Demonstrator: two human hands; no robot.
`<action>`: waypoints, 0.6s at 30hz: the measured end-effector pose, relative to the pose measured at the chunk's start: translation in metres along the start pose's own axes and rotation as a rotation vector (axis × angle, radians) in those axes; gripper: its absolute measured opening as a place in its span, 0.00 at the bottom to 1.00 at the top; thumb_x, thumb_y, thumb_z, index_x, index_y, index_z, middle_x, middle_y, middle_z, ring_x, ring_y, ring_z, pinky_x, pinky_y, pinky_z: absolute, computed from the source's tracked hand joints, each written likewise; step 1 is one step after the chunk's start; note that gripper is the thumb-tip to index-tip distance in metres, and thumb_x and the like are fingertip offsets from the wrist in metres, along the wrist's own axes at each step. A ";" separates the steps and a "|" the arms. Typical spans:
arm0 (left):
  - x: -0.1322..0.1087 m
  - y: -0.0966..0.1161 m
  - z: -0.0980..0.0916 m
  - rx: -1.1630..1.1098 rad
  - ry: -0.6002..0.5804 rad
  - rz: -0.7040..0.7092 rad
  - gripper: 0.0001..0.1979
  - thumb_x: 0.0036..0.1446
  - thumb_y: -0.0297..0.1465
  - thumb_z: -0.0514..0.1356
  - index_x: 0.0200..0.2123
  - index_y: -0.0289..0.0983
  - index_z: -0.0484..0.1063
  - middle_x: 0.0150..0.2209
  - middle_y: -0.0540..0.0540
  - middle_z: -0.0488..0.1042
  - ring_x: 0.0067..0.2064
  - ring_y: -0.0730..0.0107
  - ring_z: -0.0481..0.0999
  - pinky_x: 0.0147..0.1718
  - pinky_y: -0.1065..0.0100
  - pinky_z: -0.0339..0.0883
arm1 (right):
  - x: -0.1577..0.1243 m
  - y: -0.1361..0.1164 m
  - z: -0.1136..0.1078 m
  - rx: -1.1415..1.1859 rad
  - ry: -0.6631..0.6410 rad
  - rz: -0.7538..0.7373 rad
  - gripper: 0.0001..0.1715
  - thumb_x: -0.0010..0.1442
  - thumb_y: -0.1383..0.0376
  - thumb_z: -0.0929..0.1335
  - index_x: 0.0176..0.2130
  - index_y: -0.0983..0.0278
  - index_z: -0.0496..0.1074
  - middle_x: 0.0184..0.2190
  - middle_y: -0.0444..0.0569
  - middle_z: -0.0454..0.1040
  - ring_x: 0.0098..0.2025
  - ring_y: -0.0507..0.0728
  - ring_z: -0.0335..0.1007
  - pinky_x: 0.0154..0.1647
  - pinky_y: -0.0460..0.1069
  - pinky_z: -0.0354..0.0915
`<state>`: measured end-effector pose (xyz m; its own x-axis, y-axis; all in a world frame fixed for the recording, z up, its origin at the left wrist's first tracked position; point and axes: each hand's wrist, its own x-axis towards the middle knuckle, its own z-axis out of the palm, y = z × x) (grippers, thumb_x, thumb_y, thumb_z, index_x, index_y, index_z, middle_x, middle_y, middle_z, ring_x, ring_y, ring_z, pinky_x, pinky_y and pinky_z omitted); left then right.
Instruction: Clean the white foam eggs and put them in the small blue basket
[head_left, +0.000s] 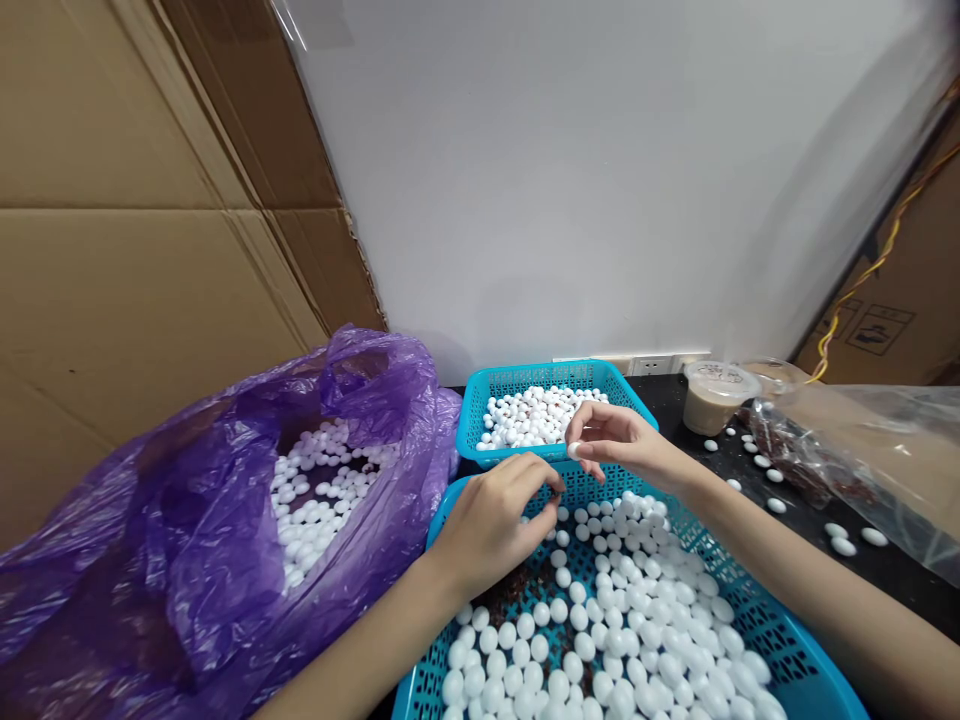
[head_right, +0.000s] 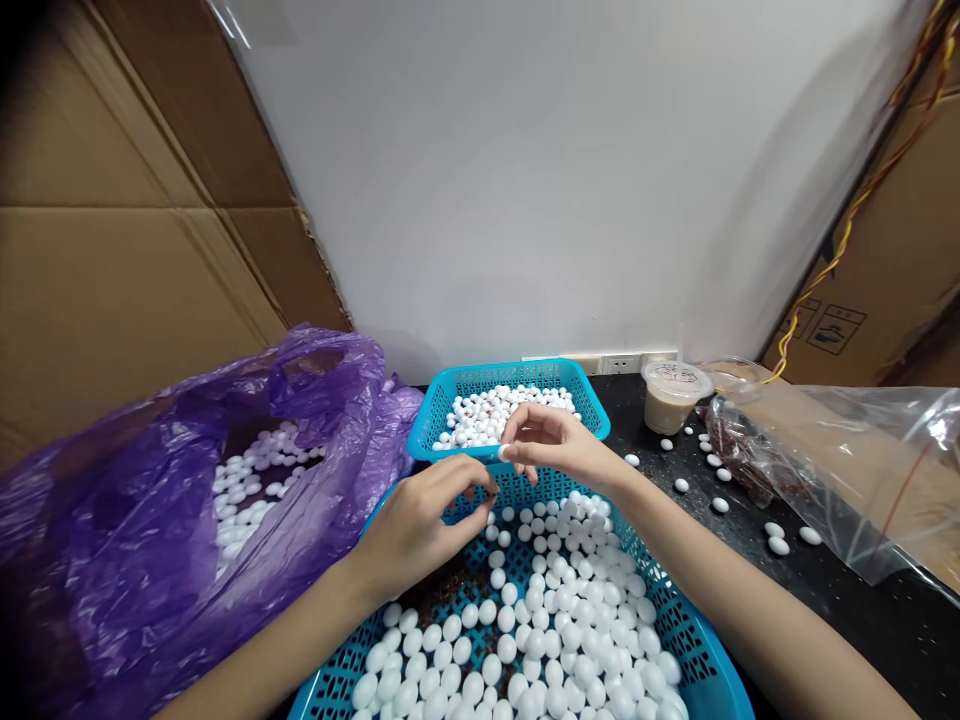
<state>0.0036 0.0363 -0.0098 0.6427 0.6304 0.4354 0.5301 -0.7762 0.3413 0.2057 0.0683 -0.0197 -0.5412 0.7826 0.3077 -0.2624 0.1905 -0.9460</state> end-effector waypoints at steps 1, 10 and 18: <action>0.000 0.000 0.000 -0.014 0.032 -0.006 0.06 0.54 0.22 0.56 0.34 0.37 0.66 0.34 0.51 0.71 0.37 0.71 0.71 0.35 0.69 0.65 | 0.000 0.000 0.000 0.002 0.001 0.000 0.06 0.55 0.68 0.70 0.33 0.65 0.67 0.24 0.42 0.67 0.22 0.46 0.63 0.22 0.43 0.62; 0.000 0.002 -0.001 -0.030 0.229 0.019 0.03 0.55 0.26 0.58 0.34 0.37 0.68 0.31 0.51 0.71 0.34 0.73 0.70 0.32 0.70 0.64 | 0.001 -0.004 0.005 -0.010 0.023 0.021 0.06 0.53 0.67 0.71 0.33 0.66 0.70 0.26 0.42 0.68 0.24 0.46 0.64 0.23 0.42 0.64; 0.000 0.001 0.000 -0.070 0.279 0.108 0.04 0.54 0.25 0.61 0.30 0.36 0.67 0.30 0.53 0.73 0.34 0.75 0.73 0.39 0.70 0.66 | 0.002 -0.002 0.003 -0.024 0.021 0.029 0.05 0.54 0.66 0.70 0.35 0.65 0.73 0.27 0.44 0.70 0.27 0.48 0.66 0.25 0.43 0.68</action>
<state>0.0040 0.0359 -0.0099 0.5111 0.5243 0.6811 0.4218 -0.8434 0.3327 0.2028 0.0671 -0.0166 -0.5316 0.8002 0.2777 -0.2273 0.1810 -0.9569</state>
